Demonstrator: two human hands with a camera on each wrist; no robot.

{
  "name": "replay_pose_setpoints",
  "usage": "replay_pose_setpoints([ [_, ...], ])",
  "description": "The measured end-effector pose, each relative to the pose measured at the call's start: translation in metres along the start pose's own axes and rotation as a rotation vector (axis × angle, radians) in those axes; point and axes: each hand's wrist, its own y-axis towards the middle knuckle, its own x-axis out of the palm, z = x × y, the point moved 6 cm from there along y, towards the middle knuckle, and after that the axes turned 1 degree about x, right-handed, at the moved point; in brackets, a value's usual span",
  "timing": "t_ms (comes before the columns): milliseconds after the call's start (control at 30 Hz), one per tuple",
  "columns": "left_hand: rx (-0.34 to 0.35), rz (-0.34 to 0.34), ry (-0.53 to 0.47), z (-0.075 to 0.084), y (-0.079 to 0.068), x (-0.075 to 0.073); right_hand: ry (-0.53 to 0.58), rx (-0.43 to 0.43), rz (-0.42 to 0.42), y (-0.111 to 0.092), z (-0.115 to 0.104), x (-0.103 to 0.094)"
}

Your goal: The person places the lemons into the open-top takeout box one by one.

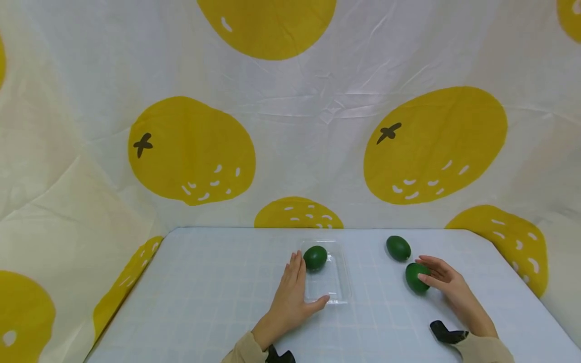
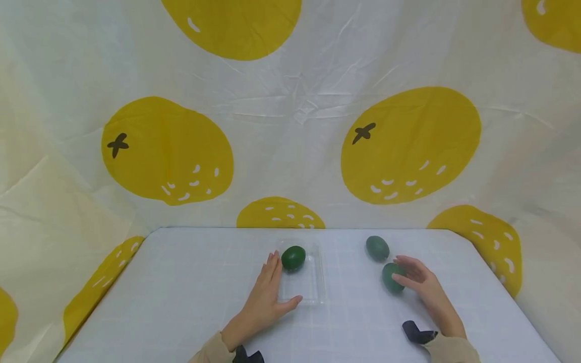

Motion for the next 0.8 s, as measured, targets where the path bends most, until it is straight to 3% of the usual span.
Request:
replay_pose_setpoints([
  [133,0.006,0.006,0.004,-0.001,0.0,0.0,-0.063,0.016,-0.041,0.0,0.004,0.003],
  [467,0.014,0.009,0.001,0.0,0.0,0.001,-0.269,-0.047,-0.018,0.001,-0.001,0.01],
  [800,0.01,0.007,-0.004,-0.001,-0.001,0.001,-0.269,-0.034,0.014,0.002,-0.002,0.013],
])
